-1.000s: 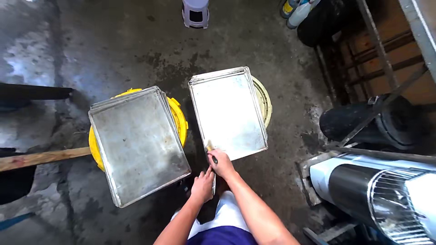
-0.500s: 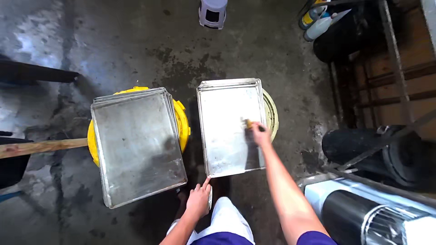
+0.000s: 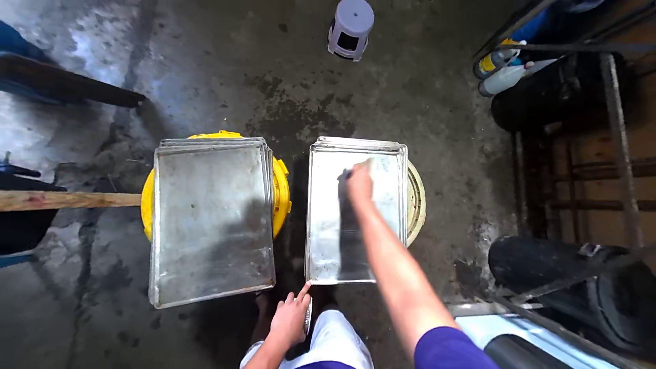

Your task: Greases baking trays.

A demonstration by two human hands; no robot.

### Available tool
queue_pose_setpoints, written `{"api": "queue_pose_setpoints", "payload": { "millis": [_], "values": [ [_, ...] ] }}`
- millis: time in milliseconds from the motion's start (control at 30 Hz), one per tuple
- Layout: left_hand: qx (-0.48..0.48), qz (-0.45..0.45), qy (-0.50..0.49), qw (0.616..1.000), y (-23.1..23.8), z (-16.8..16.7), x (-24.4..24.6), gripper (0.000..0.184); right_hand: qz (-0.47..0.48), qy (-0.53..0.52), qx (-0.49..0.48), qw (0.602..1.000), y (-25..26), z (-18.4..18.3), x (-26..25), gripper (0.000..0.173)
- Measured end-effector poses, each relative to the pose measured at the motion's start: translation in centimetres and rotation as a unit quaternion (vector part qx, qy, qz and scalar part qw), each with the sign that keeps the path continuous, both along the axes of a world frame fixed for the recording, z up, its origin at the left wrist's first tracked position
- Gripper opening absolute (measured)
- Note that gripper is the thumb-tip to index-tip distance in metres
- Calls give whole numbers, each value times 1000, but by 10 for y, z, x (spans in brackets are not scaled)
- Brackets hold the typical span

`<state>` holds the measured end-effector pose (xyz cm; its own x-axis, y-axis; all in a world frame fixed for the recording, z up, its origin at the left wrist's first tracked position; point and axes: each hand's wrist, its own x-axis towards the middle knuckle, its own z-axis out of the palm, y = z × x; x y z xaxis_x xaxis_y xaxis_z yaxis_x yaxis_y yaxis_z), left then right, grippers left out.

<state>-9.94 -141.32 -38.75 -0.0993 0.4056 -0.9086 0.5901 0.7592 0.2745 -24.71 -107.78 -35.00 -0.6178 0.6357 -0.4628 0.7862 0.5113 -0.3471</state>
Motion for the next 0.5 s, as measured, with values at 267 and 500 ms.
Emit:
{"api": "queue_pose_setpoints", "payload": {
  "millis": [267, 500],
  "values": [
    [12, -3, 12, 1000, -1, 2, 4, 87, -167, 91, -58, 980, 34, 3, 177, 30],
    [23, -40, 33, 998, -5, 8, -1, 90, -67, 137, -188, 970, -85, -11, 184, 31]
  ]
}}
